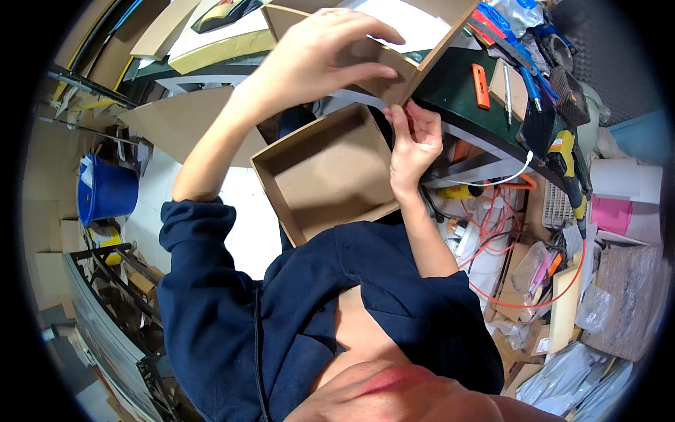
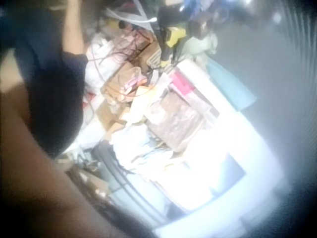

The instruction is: The person applies glue to the edges of a cardboard box piece using a brush, then folds the flaps to form the box structure. They secure the corners by hand and use a yellow staple gun to fasten the joints, repeating the process for multiple boxes in a workshop setting.

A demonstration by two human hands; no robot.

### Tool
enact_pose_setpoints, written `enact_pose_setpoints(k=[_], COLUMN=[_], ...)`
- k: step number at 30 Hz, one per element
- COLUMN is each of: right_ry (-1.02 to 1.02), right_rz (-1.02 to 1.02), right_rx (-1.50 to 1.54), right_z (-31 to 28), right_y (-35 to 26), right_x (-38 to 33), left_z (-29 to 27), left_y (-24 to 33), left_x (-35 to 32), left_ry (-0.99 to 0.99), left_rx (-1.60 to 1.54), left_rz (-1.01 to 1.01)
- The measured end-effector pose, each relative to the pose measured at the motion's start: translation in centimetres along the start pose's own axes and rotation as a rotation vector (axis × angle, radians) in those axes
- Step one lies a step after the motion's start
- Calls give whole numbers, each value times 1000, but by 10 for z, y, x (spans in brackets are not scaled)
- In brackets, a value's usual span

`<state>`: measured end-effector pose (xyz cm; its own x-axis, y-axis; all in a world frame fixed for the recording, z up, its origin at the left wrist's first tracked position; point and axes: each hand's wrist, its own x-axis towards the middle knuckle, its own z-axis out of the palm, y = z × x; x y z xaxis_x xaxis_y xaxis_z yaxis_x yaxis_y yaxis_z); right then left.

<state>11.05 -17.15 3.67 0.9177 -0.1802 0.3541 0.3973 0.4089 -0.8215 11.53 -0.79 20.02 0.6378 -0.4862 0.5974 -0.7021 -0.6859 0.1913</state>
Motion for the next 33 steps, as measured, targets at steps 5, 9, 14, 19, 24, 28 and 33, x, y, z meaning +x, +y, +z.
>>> enact_pose_setpoints(k=[5,9,14,19,24,28,33], right_ry=[-22,-9,13,48,51,37,59], right_rz=[16,-11,-58,-43,-50,-92,-106], right_rx=[-17,-26,-3,17,48,30,-58], right_z=[0,0,2,4,5,6,4], right_y=[-3,-1,6,6,10,10,11], right_x=[2,0,-3,-4,-4,-4,-4], left_z=[30,33,33,33,35,38,34], left_y=[0,8,3,9,13,4,14], left_x=[2,5,6,4,4,3,6], left_ry=[59,137,107,95,108,111,112], left_rx=[-367,-486,-544,-661,-769,-598,-589], left_rz=[-39,-54,-36,-186,-252,-155,-196])
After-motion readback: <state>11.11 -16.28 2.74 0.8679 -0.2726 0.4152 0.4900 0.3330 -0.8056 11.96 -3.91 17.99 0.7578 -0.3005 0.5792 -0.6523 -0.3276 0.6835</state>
